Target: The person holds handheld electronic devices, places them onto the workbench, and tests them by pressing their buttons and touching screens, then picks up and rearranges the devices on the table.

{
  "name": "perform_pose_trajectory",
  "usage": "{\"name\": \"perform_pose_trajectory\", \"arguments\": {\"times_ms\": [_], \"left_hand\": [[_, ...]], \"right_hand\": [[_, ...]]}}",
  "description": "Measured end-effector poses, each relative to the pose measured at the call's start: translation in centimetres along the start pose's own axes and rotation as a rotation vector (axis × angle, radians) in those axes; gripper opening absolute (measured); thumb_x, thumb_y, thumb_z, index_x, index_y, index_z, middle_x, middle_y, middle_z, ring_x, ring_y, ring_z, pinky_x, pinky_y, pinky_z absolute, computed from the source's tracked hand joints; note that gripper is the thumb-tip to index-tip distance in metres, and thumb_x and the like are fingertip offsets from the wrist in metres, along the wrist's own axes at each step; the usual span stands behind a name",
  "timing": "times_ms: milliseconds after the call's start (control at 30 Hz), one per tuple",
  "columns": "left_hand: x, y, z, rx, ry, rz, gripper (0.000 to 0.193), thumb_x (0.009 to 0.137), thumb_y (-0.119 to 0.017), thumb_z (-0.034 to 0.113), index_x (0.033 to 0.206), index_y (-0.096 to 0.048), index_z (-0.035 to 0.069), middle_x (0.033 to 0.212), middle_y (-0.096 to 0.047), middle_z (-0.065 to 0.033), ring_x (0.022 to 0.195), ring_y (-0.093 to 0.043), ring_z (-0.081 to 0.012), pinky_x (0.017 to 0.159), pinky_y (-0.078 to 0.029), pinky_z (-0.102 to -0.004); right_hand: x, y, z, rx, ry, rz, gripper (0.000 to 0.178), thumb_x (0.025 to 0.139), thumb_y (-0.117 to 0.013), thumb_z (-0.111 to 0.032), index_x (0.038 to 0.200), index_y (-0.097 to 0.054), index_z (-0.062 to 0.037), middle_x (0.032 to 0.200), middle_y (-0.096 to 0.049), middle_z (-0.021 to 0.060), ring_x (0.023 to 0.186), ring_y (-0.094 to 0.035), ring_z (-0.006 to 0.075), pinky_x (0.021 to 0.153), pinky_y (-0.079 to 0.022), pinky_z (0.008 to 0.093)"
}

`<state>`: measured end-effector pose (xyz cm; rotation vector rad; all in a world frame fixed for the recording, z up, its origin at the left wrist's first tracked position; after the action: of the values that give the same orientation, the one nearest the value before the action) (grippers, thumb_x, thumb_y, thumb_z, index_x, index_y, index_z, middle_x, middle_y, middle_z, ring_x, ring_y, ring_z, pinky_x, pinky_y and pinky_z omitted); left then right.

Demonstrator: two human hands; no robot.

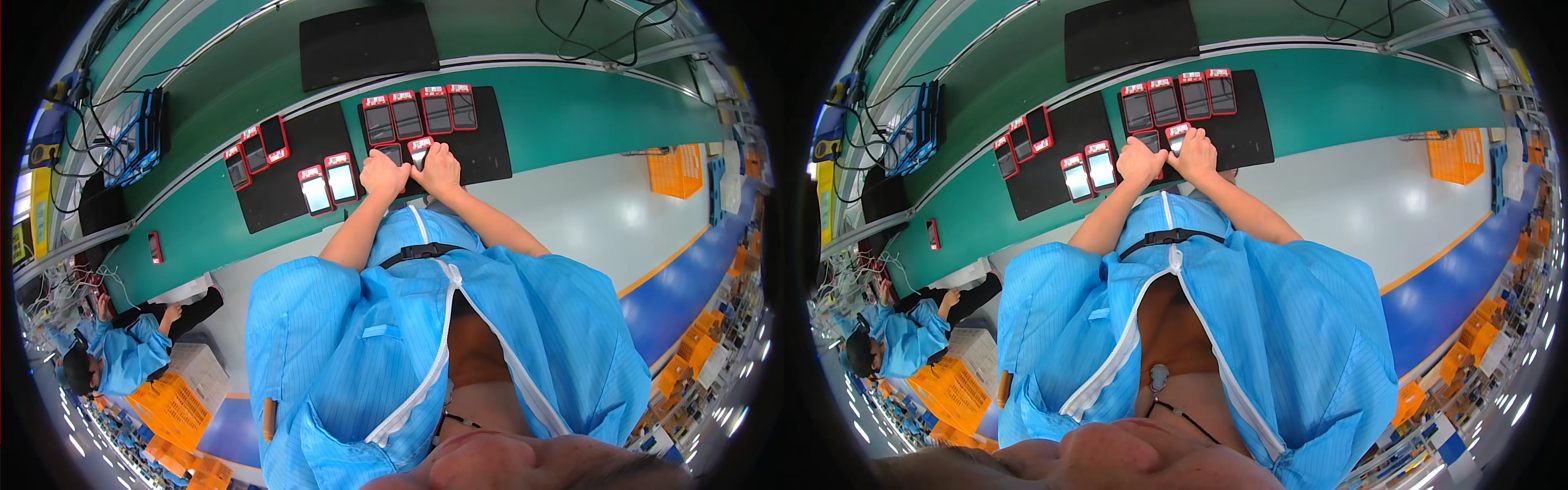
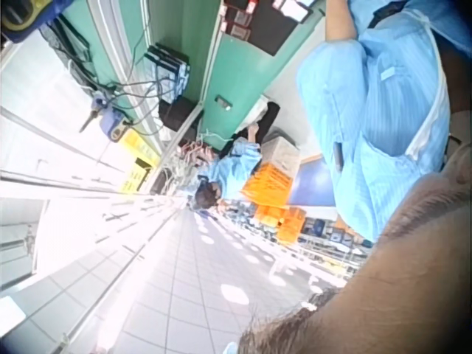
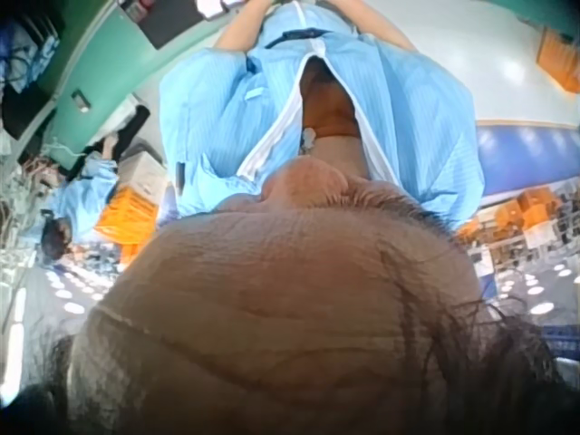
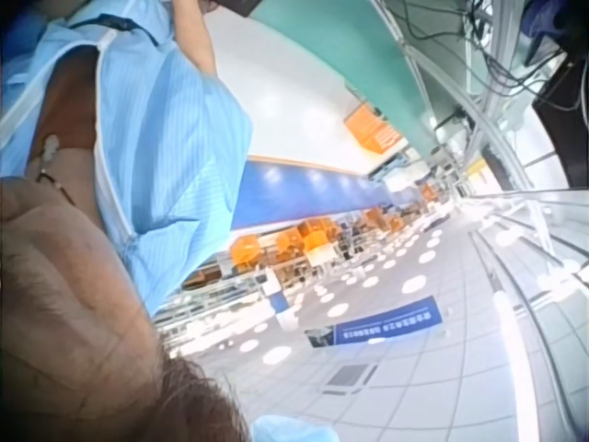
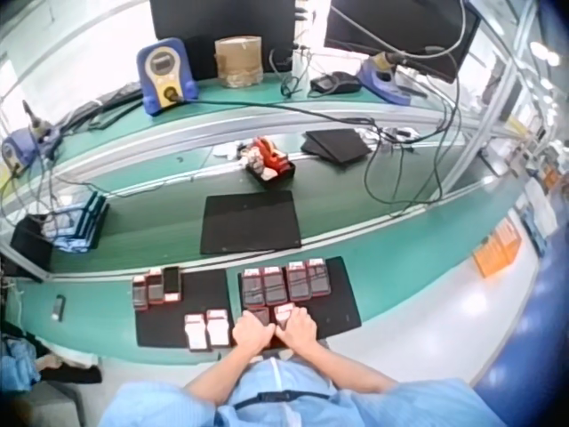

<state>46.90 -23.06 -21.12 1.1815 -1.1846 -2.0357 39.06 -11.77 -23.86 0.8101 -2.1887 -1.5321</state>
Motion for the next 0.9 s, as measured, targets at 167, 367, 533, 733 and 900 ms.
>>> {"name": "perform_pose_trajectory", "arguments": {"times_ms": [167, 367, 533, 733, 900], "left_hand": [[0.04, -0.06, -0.21, 0.007, -0.002, 0.006, 0.072, 0.069, -0.077, 0.047, 0.110, -0.049, -0.004, 0.105, -0.062, -0.0227, 0.092, -0.069, -0.0338, 0.079, -0.057, -0.0399], [-0.12, -0.02, -0.13, 0.011, -0.030, 0.015, 0.070, 0.069, -0.077, 0.046, 0.108, -0.049, -0.004, 0.103, -0.063, -0.0224, 0.090, -0.069, -0.0337, 0.077, -0.057, -0.0397], [-0.07, -0.06, -0.35, 0.013, -0.049, 0.031, 0.070, 0.069, -0.077, 0.047, 0.108, -0.049, -0.004, 0.103, -0.063, -0.0223, 0.089, -0.069, -0.0333, 0.076, -0.058, -0.0393], [0.00, -0.08, -0.31, 0.019, -0.032, 0.017, 0.071, 0.069, -0.077, 0.047, 0.108, -0.049, -0.005, 0.103, -0.063, -0.0224, 0.089, -0.069, -0.0333, 0.076, -0.058, -0.0391], [0.00, -0.07, -0.32, 0.014, -0.038, 0.014, 0.072, 0.069, -0.077, 0.048, 0.109, -0.049, -0.005, 0.104, -0.063, -0.0225, 0.090, -0.069, -0.0334, 0.077, -0.058, -0.0392]], "right_hand": [[-0.09, 0.06, -0.13, 0.028, 0.018, 0.012, 0.063, 0.066, -0.082, -0.040, 0.098, -0.048, 0.0027, 0.093, -0.054, 0.0188, 0.084, -0.064, 0.0346, 0.068, -0.055, 0.0424], [-0.06, -0.36, 0.24, 0.020, 0.032, 0.052, 0.063, 0.066, -0.080, -0.044, 0.095, -0.048, 0.0021, 0.091, -0.055, 0.0195, 0.082, -0.065, 0.0355, 0.067, -0.055, 0.0438], [-0.06, -0.23, 0.01, 0.000, 0.031, 0.036, 0.063, 0.067, -0.080, -0.044, 0.095, -0.048, 0.0019, 0.091, -0.055, 0.0190, 0.082, -0.065, 0.0351, 0.067, -0.055, 0.0437], [0.01, -0.10, -0.18, -0.034, 0.002, -0.021, 0.064, 0.066, -0.081, -0.043, 0.099, -0.049, 0.0024, 0.096, -0.055, 0.0177, 0.086, -0.064, 0.0327, 0.069, -0.056, 0.0409], [-0.03, -0.08, -0.12, -0.030, 0.018, 0.013, 0.063, 0.067, -0.079, -0.046, 0.096, -0.048, 0.0016, 0.091, -0.055, 0.0181, 0.083, -0.065, 0.0338, 0.067, -0.055, 0.0429]]}}
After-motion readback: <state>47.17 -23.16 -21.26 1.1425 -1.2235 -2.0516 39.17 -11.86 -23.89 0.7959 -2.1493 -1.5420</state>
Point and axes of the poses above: each hand's wrist, its own x-axis towards the middle knuckle, its own y-axis out of the back of the hand, z = x × y, the point moved 2 cm from there along x, towards the middle knuckle
